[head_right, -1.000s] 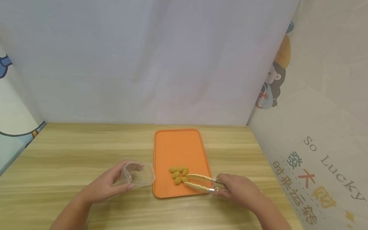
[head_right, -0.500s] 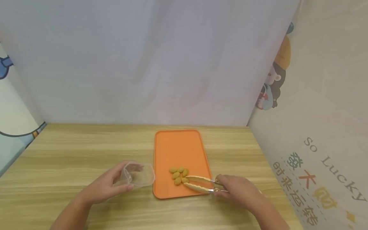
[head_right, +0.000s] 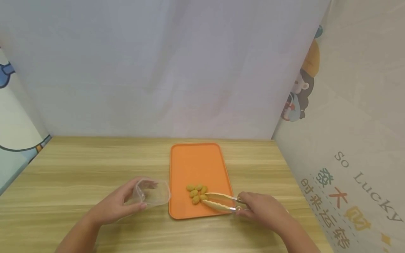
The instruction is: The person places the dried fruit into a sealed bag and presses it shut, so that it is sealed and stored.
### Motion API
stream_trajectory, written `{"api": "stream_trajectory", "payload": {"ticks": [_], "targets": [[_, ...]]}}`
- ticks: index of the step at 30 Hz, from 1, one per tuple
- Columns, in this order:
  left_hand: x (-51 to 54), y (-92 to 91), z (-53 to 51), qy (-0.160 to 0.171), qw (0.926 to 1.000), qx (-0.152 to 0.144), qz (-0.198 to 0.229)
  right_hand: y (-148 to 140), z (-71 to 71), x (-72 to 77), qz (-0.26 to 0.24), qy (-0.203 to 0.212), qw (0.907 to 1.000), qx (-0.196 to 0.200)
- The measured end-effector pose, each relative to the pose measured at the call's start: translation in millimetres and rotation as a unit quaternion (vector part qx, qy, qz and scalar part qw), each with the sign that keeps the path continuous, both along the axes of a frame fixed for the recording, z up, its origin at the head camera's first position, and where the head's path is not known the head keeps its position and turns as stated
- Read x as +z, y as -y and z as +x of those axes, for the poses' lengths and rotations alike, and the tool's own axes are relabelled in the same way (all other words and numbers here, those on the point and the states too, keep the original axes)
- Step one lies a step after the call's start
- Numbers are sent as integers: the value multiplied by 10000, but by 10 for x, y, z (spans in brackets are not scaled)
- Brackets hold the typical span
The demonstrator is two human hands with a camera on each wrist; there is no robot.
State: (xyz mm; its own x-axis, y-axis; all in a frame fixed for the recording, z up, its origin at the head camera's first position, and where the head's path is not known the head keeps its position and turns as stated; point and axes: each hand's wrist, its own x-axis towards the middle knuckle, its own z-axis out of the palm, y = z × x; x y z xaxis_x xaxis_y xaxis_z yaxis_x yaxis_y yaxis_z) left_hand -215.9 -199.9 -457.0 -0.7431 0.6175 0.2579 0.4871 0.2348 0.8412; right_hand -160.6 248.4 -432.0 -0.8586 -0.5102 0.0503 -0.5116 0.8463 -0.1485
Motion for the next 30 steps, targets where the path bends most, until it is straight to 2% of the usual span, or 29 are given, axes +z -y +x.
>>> {"api": "stream_trajectory", "payload": {"ticks": [8,30], "targets": [[-1,2,2,97,10000,-9,10,-2,-1,4,6,59,10000,-71],[2,17,-9,13,10000,-31,40,60,-7,69,-31,342,9987,-378]]}}
